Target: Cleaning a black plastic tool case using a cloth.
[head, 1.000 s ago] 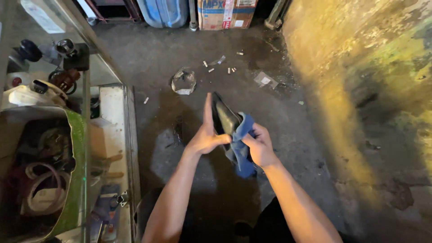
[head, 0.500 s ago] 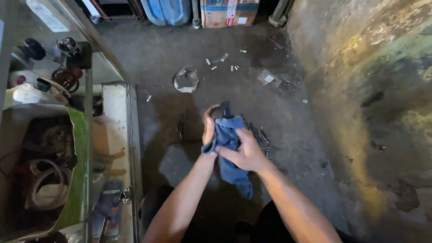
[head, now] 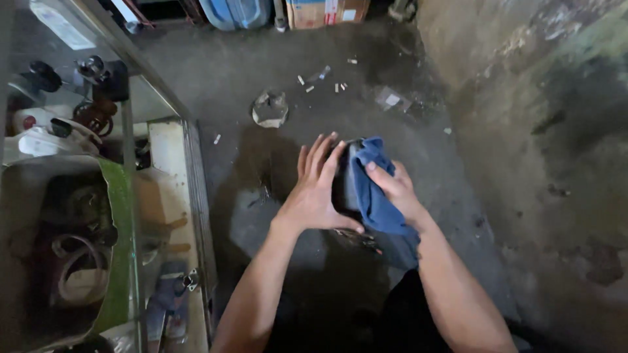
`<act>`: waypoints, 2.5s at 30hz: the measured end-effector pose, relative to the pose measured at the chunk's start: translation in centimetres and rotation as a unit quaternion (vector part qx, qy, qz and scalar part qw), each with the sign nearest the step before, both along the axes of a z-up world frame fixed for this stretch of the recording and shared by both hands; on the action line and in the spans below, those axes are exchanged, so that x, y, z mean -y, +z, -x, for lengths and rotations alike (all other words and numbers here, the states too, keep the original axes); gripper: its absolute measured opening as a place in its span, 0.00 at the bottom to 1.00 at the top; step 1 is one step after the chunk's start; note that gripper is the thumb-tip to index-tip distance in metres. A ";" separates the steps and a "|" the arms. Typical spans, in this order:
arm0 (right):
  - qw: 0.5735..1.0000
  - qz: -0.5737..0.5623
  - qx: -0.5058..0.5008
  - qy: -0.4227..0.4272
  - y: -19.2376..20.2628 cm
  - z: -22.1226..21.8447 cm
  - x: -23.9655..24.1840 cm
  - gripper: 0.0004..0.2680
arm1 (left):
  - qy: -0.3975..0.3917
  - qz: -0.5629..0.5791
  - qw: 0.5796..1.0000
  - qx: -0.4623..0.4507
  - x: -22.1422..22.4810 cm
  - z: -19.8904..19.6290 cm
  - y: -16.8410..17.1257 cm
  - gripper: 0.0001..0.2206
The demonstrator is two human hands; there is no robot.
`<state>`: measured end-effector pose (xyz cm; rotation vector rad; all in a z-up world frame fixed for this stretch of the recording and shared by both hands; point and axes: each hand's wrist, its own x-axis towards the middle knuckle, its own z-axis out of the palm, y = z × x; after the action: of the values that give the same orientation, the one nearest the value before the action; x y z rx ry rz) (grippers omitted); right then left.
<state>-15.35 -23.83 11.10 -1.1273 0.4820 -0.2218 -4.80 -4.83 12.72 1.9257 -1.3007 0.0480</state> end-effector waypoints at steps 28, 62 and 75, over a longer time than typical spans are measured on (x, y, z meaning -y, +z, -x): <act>0.889 0.441 0.095 0.079 2.7 -0.8 -2.8 0.13 | -0.097 0.235 0.890 -0.378 1.2 1.1 -10.7 0.45; 0.978 0.206 -0.010 -0.032 -9.7 -2.4 -4.0 0.25 | -0.289 0.360 0.499 -0.734 4.9 0.4 -25.3 0.26; 0.816 0.566 0.076 -0.087 4.2 0.1 -3.7 0.17 | -0.223 0.373 0.509 -0.743 2.9 3.9 -12.4 0.30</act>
<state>-15.43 -20.15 15.29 -2.2125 0.2807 -0.8292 -8.74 -7.73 0.30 0.2897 -0.2693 -0.9457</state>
